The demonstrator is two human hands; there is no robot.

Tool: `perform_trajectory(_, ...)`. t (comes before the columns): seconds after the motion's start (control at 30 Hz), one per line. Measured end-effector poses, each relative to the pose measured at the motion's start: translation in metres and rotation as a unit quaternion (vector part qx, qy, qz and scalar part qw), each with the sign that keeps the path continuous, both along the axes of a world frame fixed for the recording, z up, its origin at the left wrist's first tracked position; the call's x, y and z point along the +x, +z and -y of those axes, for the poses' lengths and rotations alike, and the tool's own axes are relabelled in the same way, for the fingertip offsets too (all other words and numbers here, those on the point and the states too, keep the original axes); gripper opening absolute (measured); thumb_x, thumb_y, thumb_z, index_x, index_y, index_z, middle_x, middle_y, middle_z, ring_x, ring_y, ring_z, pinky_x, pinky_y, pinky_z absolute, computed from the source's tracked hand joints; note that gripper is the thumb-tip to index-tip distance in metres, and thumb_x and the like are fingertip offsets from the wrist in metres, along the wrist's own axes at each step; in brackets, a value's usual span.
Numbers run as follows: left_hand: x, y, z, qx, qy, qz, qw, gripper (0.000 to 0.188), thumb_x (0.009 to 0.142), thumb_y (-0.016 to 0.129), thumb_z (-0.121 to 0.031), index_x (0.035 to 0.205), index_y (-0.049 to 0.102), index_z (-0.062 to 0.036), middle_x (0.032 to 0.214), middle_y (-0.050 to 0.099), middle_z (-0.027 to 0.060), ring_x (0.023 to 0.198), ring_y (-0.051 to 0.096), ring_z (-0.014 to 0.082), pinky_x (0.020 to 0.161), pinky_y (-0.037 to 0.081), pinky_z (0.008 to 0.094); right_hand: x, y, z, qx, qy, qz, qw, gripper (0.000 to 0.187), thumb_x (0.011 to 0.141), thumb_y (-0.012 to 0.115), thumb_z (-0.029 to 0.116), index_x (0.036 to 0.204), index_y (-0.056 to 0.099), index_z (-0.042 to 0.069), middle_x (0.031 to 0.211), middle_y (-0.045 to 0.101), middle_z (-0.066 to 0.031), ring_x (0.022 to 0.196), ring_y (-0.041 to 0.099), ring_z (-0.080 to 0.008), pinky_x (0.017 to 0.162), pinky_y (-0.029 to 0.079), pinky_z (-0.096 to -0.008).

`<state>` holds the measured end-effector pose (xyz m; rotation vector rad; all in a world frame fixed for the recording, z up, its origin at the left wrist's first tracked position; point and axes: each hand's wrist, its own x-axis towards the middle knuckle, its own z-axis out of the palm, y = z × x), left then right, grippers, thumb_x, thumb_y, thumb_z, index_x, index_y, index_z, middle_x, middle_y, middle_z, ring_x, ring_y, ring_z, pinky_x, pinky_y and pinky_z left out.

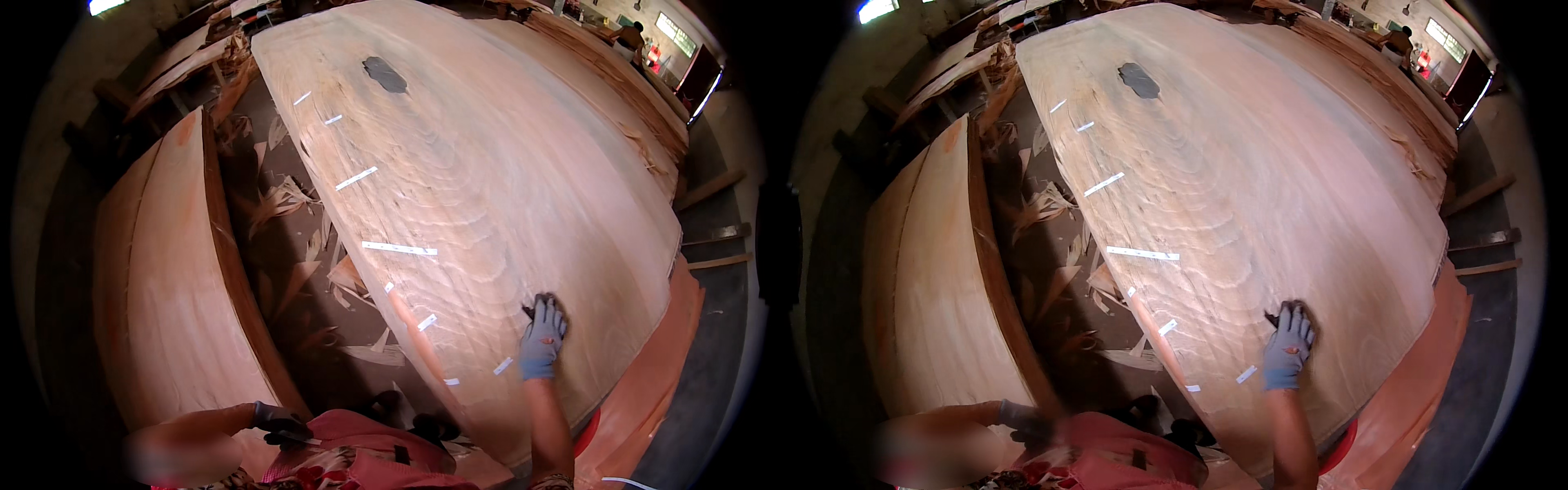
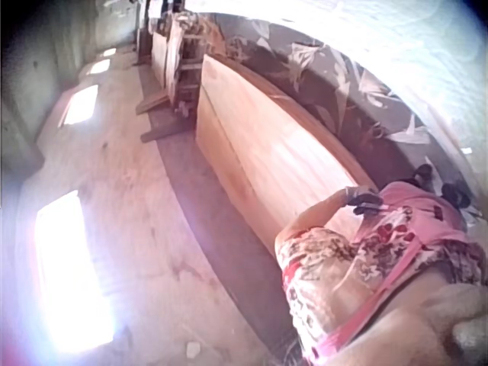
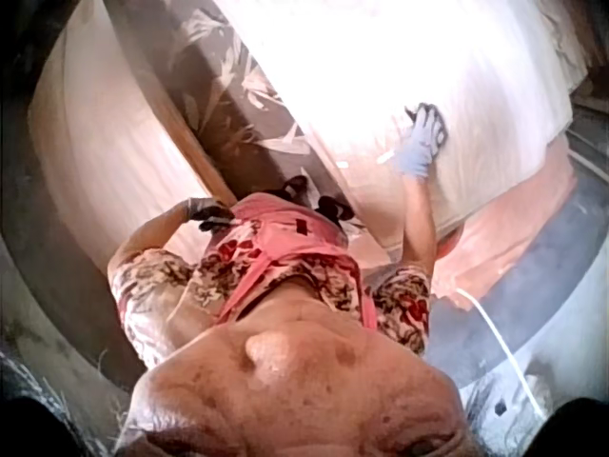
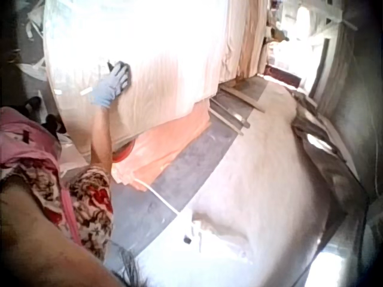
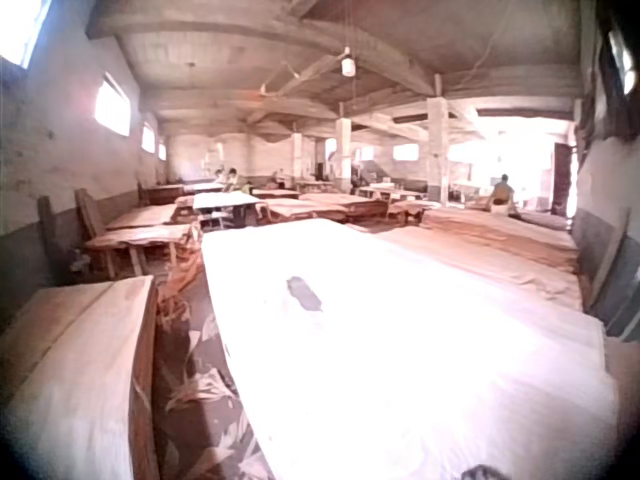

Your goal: The person applies wood veneer patches to a large plywood sheet by hand and using a utility knife. They measure a gap with a white strip, cut a piece of veneer to size, apply adhesive, and press the patch into place.

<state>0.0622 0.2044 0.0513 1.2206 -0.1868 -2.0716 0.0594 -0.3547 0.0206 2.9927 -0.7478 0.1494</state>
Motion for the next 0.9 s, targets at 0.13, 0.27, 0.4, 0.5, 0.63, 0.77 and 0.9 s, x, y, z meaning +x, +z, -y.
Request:
perform_trajectory(0.13, -0.004, -0.004, 0.001, 0.010, -0.108, -0.006, 0.994, 0.045, 0.096, 0.051, -0.047, 0.080, 0.065, -0.0068, 0.067, 0.062, 0.0064, 0.041, 0.049, 0.0124, 0.036, 0.036, 0.0254, 0.015, -0.001, 0.015, -0.037, 0.034, 0.029, 0.998, 0.056, 0.084, 0.057, 0.011, 0.139, 0.048, 0.011, 0.146, 0.047, -0.0100, 0.135, 0.041, -0.0294, 0.110, 0.031, -0.0449)
perform_trajectory(0.27, -0.005, -0.005, -0.002, 0.049, -0.112, -0.016, 0.992, 0.046, 0.094, 0.053, -0.049, 0.076, 0.066, -0.0088, 0.063, 0.062, 0.0039, 0.039, 0.047, 0.0120, 0.036, 0.035, 0.0260, 0.007, -0.010, 0.022, -0.007, 0.054, 0.070, 0.996, 0.057, 0.083, 0.058, 0.010, 0.139, 0.048, 0.009, 0.146, 0.046, -0.0093, 0.136, 0.041, -0.0276, 0.110, 0.031, -0.0434)
perform_trajectory(0.4, 0.003, 0.005, -0.013, 0.088, -0.157, -0.017, 0.984, 0.046, 0.093, 0.055, -0.051, 0.076, 0.068, -0.0100, 0.062, 0.064, 0.0042, 0.037, 0.047, 0.0128, 0.034, 0.035, 0.0275, -0.001, 0.012, 0.014, 0.000, 0.053, 0.028, 0.998, 0.056, 0.084, 0.056, 0.009, 0.140, 0.048, 0.009, 0.146, 0.047, -0.0104, 0.135, 0.041, -0.0289, 0.111, 0.030, -0.0441)
perform_trajectory(0.5, 0.013, 0.011, -0.017, 0.088, -0.187, 0.005, 0.978, 0.047, 0.093, 0.056, -0.052, 0.076, 0.069, -0.0109, 0.062, 0.066, 0.0049, 0.036, 0.047, 0.0133, 0.033, 0.035, 0.0285, -0.003, 0.030, 0.013, 0.024, 0.048, 0.046, 0.998, 0.055, 0.084, 0.055, 0.010, 0.139, 0.049, 0.008, 0.146, 0.048, -0.0113, 0.136, 0.041, -0.0298, 0.111, 0.029, -0.0450)
perform_trajectory(0.63, 0.013, 0.009, -0.016, 0.083, -0.175, 0.007, 0.981, 0.048, 0.092, 0.057, -0.053, 0.075, 0.070, -0.0111, 0.063, 0.067, 0.0052, 0.035, 0.047, 0.0137, 0.032, 0.034, 0.0291, -0.001, 0.031, 0.011, 0.045, 0.038, 0.059, 0.997, 0.052, 0.086, 0.052, 0.010, 0.138, 0.050, 0.008, 0.145, 0.048, -0.0126, 0.136, 0.040, -0.0305, 0.112, 0.028, -0.0452)
perform_trajectory(0.77, 0.017, 0.007, -0.005, 0.068, -0.187, 0.004, 0.980, 0.047, 0.092, 0.057, -0.053, 0.074, 0.069, -0.0109, 0.062, 0.067, 0.0050, 0.036, 0.047, 0.0132, 0.033, 0.034, 0.0289, -0.003, 0.031, 0.012, 0.031, 0.051, 0.071, 0.996, 0.048, 0.088, 0.049, 0.009, 0.136, 0.051, 0.005, 0.141, 0.051, -0.0131, 0.134, 0.043, -0.0322, 0.112, 0.028, -0.0452)
perform_trajectory(0.9, 0.004, -0.011, -0.001, 0.058, -0.215, 0.035, 0.974, 0.044, 0.092, 0.058, -0.050, 0.074, 0.069, -0.0119, 0.062, 0.066, 0.0041, 0.039, 0.046, 0.0112, 0.036, 0.035, 0.0287, -0.001, 0.026, 0.020, 0.026, 0.060, 0.089, 0.994, 0.050, 0.086, 0.053, 0.010, 0.136, 0.051, 0.006, 0.143, 0.049, -0.0130, 0.135, 0.042, -0.0307, 0.111, 0.028, -0.0469)
